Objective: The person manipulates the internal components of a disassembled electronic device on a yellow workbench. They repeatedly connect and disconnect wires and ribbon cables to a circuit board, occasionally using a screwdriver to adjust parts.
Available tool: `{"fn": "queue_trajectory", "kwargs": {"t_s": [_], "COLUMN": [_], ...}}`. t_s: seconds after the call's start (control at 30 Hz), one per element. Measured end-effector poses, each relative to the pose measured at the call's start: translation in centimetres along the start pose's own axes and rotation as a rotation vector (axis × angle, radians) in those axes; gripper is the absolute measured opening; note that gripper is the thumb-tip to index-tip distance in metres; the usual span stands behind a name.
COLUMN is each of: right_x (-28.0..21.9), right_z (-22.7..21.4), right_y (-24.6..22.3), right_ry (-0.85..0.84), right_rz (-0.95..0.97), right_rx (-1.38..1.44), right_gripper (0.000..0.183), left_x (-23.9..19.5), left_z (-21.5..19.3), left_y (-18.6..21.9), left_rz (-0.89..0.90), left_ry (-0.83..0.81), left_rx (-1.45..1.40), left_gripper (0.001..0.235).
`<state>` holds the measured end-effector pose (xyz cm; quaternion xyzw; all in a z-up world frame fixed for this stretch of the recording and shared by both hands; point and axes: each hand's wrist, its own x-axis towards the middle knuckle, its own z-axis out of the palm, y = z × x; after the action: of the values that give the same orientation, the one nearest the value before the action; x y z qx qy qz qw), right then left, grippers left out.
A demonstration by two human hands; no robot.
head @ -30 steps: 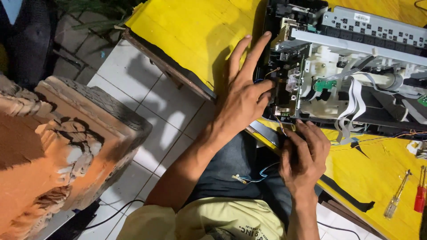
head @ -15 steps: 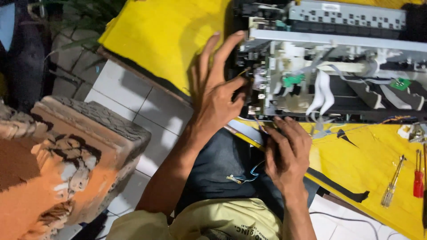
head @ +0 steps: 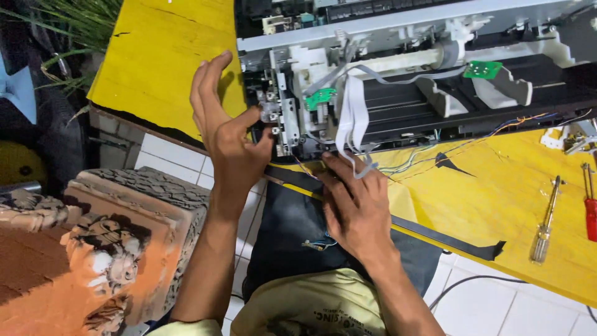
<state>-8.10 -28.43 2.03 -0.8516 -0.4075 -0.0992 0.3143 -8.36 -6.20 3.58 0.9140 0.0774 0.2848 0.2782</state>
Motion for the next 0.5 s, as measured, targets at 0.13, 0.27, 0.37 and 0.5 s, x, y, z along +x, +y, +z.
{"fn": "queue_trajectory", "kwargs": {"t_s": [0.13,0.27,0.37,0.5], "right_x": [0.0,-0.1,-0.2,-0.2], "right_z": [-0.1,0.0,0.0,0.0], "right_y": [0.1,0.2,0.3,0.4], "right_ry": [0.009,0.003,-0.004,-0.019], "right_rz": [-0.022,-0.01,-0.012,-0.006], "right_rx": [0.004,-0.012,-0.002,0.004], "right_gripper": [0.03,0.03,0.031,0.031], "left_x": [-0.1,0.0,-0.2,-0.4], "left_z": [0.2,0.3,0.6,1.2], "left_y": [0.6,0.6,0.2,-1.1], "left_rz": [-0.024,-0.071,-0.068,-0.029], "left_ry": [0.025,0.015,0.013,0.032], "left_rx": [0.052,0.054,0.096,0.077], "left_gripper": [0.014,0.023,0.027,0.02]}}
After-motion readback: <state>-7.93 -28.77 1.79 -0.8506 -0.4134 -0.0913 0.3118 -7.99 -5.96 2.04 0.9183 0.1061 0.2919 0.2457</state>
